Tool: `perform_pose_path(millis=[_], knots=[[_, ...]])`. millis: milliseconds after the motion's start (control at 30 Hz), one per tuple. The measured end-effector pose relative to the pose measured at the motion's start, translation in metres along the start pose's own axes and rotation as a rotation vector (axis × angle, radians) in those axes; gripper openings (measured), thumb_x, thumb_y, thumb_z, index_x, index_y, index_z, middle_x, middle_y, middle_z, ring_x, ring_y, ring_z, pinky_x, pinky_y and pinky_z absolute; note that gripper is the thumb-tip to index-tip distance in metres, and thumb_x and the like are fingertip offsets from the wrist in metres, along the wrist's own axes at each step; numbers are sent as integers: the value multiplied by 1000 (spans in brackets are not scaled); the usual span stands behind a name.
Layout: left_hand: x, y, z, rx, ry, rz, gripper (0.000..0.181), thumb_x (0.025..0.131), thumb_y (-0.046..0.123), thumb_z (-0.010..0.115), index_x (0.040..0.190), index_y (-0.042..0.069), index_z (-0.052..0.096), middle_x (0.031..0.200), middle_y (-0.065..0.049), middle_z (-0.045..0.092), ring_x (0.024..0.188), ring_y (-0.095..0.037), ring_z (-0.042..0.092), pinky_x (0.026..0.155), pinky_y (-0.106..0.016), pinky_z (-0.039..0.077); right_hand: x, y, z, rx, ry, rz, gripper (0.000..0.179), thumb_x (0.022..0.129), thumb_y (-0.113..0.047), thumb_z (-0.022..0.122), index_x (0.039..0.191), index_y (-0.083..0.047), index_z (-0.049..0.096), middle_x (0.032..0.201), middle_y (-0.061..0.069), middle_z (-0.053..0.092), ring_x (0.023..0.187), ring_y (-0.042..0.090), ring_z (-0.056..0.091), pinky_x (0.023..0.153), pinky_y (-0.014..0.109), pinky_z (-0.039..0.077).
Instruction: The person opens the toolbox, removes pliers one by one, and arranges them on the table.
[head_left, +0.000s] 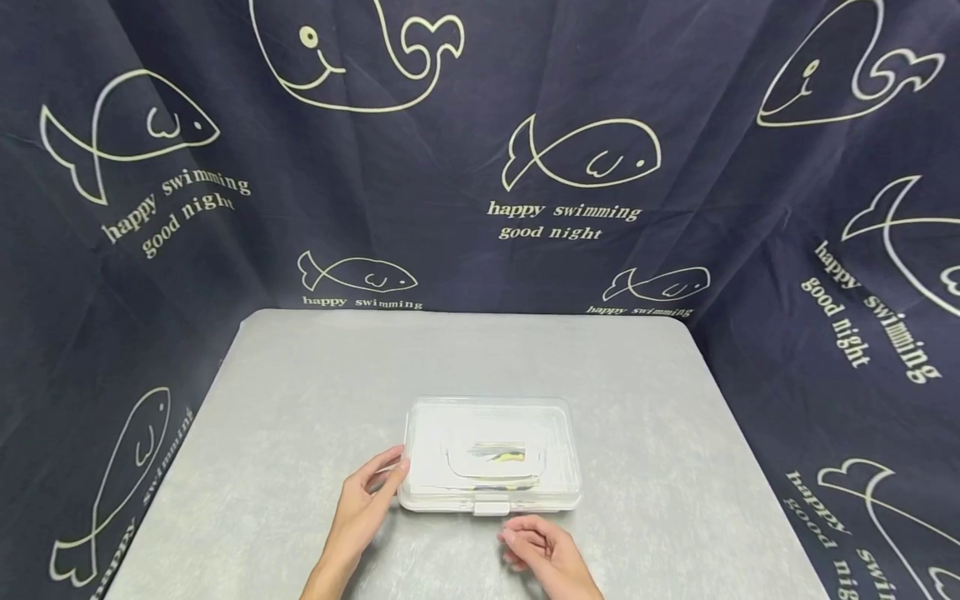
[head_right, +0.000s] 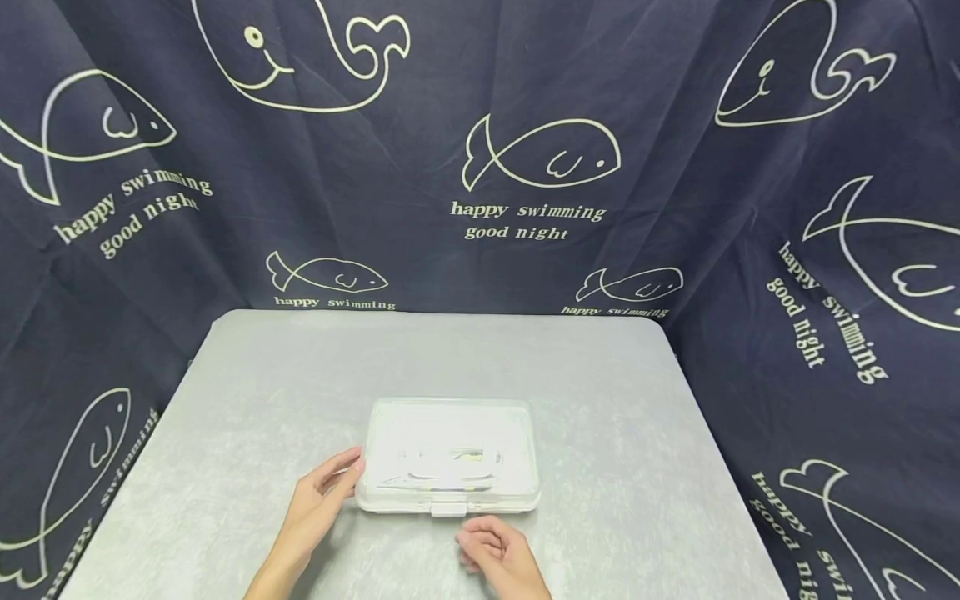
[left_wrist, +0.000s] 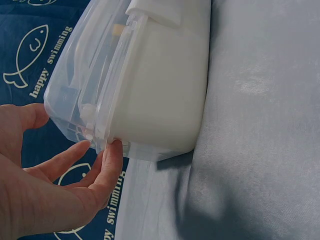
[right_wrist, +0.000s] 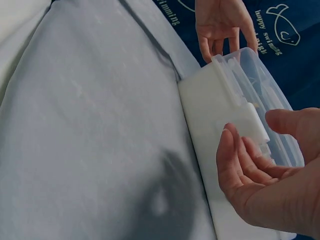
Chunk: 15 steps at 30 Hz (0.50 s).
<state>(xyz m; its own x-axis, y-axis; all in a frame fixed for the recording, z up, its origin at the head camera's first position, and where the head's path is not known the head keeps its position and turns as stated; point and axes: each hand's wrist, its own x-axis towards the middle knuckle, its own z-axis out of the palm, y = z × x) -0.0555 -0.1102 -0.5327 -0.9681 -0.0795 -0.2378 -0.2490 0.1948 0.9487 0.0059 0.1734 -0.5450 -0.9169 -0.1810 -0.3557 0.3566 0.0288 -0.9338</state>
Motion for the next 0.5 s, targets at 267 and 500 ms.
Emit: perform_pose_path(millis=[267, 500], knots=[[-1, 0, 1, -12, -7, -8, 61, 95, 52, 69, 141, 12, 61, 139, -11, 61, 127, -31, 58, 104, -53, 47, 4, 4, 0, 83, 3, 89, 44, 107, -26, 57, 126, 14, 59, 115, 14, 72, 93, 18, 70, 80, 32, 60], [-1, 0, 0, -10, -4, -5, 62, 96, 52, 68, 141, 10, 60, 140, -13, 59, 128, -33, 57, 105, -55, 46, 6, -1, 0, 298, -28, 208, 45, 105, -33, 61, 127, 6, 61, 111, 7, 74, 92, 11, 70, 79, 26, 59]])
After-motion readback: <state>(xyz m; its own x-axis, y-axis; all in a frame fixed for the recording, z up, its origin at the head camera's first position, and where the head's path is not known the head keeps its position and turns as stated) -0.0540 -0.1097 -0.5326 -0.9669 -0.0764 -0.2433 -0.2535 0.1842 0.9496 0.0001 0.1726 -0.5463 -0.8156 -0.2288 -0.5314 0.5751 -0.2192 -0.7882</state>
